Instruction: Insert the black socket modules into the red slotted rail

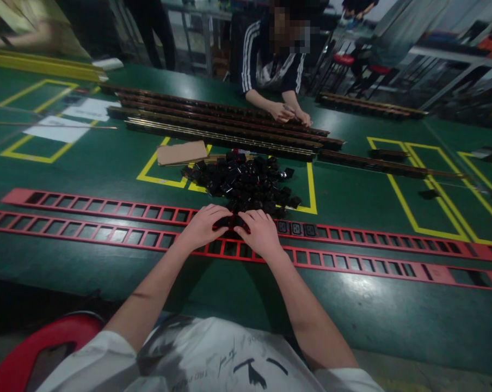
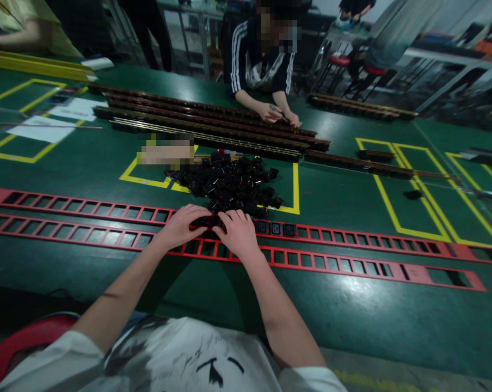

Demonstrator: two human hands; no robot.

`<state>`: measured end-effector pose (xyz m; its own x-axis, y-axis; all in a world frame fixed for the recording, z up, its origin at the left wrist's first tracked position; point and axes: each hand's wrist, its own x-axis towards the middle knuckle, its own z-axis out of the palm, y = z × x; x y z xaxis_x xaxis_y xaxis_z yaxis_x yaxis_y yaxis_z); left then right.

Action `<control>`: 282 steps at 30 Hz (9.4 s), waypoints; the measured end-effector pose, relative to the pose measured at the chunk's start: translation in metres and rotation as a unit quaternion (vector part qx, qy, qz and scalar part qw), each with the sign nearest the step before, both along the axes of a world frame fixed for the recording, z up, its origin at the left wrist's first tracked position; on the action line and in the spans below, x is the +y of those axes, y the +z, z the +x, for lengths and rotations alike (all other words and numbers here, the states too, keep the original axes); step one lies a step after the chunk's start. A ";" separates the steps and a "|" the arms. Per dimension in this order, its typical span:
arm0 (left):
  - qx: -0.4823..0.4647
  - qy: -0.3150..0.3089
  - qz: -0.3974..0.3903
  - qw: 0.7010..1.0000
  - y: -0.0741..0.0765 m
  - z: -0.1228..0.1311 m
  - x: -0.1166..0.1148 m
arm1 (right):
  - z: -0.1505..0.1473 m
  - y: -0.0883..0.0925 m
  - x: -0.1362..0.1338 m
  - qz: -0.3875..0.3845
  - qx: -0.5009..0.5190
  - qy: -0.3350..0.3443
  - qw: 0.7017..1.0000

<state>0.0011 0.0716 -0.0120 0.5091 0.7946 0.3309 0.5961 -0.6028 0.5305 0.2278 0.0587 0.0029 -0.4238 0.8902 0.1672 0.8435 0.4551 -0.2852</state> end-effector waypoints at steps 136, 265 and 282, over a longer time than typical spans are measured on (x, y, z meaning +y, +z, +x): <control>-0.014 0.020 -0.007 1.000 -0.001 0.000 0.002 | 0.001 0.001 0.001 -0.014 0.010 -0.001 1.000; 0.329 0.117 -0.056 0.935 0.059 0.048 -0.010 | 0.005 -0.007 0.006 0.039 0.299 -0.064 0.951; 0.155 0.099 -0.141 0.973 0.033 0.005 0.004 | -0.004 -0.006 0.002 0.027 0.103 0.028 0.994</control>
